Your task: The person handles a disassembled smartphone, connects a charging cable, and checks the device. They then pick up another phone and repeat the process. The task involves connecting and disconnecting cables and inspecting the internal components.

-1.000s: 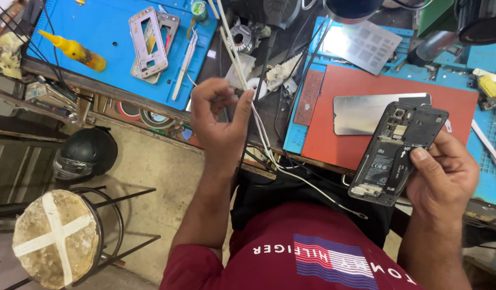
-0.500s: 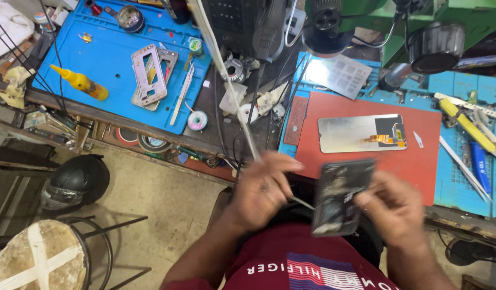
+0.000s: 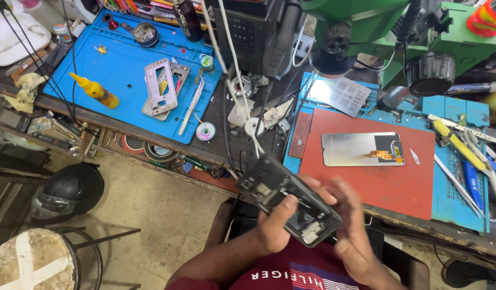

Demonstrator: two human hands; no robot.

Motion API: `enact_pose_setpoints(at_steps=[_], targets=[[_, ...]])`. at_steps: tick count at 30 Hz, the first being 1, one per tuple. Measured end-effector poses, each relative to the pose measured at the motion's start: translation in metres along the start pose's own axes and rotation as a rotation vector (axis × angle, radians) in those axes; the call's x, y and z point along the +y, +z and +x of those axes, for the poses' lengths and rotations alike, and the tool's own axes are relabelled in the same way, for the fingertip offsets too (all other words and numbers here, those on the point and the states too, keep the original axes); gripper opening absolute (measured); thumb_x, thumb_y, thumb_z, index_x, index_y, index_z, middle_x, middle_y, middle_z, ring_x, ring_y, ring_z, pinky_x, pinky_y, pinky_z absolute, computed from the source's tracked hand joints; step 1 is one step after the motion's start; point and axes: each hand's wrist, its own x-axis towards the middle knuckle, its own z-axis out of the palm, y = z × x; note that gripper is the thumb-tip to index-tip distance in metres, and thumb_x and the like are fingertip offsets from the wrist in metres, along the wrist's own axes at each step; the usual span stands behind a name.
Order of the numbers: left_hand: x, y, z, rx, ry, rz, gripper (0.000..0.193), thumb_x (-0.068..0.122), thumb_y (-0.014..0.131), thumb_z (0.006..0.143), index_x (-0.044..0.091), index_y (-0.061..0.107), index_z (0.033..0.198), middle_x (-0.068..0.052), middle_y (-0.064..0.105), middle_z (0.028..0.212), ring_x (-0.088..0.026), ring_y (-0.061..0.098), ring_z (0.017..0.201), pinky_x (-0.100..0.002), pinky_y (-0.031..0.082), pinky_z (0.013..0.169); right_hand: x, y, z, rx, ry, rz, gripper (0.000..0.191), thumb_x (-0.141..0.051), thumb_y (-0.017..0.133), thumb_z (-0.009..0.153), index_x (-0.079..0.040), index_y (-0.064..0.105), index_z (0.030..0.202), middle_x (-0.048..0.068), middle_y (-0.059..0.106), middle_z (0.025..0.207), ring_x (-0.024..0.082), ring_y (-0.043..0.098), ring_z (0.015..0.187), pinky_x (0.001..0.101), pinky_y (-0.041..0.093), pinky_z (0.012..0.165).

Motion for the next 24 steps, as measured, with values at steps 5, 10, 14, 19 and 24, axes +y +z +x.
enact_pose_setpoints(at_steps=[5,10,14,19,24], targets=[[0.001,-0.01,0.004,0.036,0.03,-0.278,0.042,0.034,0.052,0.11,0.003,0.047,0.137,-0.023,0.065,0.123,-0.027,0.068,0.11,-0.041,0.057,0.099,0.054,-0.064,-0.069,-0.359,0.417,-0.101,0.052,-0.02,0.068,0.098,0.004,0.056,0.142,0.012,0.071,0.084,0.02,0.066,0.078,0.0344,0.056,0.073],[0.018,-0.031,0.002,0.097,0.118,-0.232,0.043,0.035,0.053,0.109,0.002,0.046,0.136,-0.025,0.064,0.121,-0.028,0.068,0.107,-0.041,0.057,0.096,0.092,-0.173,-0.14,-0.112,0.169,-0.723,0.035,-0.029,0.074,0.089,-0.014,0.081,0.121,0.001,0.061,0.071,0.013,0.061,0.068,0.027,0.055,0.058],[0.031,-0.048,0.0,0.174,0.182,-0.187,0.041,0.034,0.053,0.108,0.002,0.046,0.133,-0.023,0.063,0.12,-0.028,0.068,0.106,-0.043,0.057,0.095,0.095,-0.244,-0.164,0.333,0.416,-1.056,0.028,-0.019,0.072,0.091,-0.012,0.078,0.117,0.004,0.063,0.076,0.015,0.062,0.069,0.0282,0.055,0.06],[0.036,-0.059,-0.001,0.265,0.302,-0.085,0.042,0.033,0.051,0.11,-0.001,0.047,0.135,-0.025,0.064,0.12,-0.029,0.067,0.105,-0.043,0.057,0.093,0.096,-0.276,-0.135,1.284,0.388,-0.59,0.019,-0.007,0.07,0.094,-0.009,0.073,0.113,0.007,0.065,0.081,0.016,0.063,0.07,0.0298,0.055,0.062],[0.028,-0.048,-0.002,0.352,0.282,-0.062,0.043,0.035,0.049,0.109,0.002,0.045,0.137,-0.028,0.065,0.124,-0.031,0.067,0.107,-0.044,0.057,0.094,0.041,-0.257,-0.131,1.469,-0.28,0.264,0.016,0.004,0.067,0.097,-0.006,0.068,0.109,0.01,0.067,0.087,0.018,0.065,0.07,0.0314,0.055,0.063]])
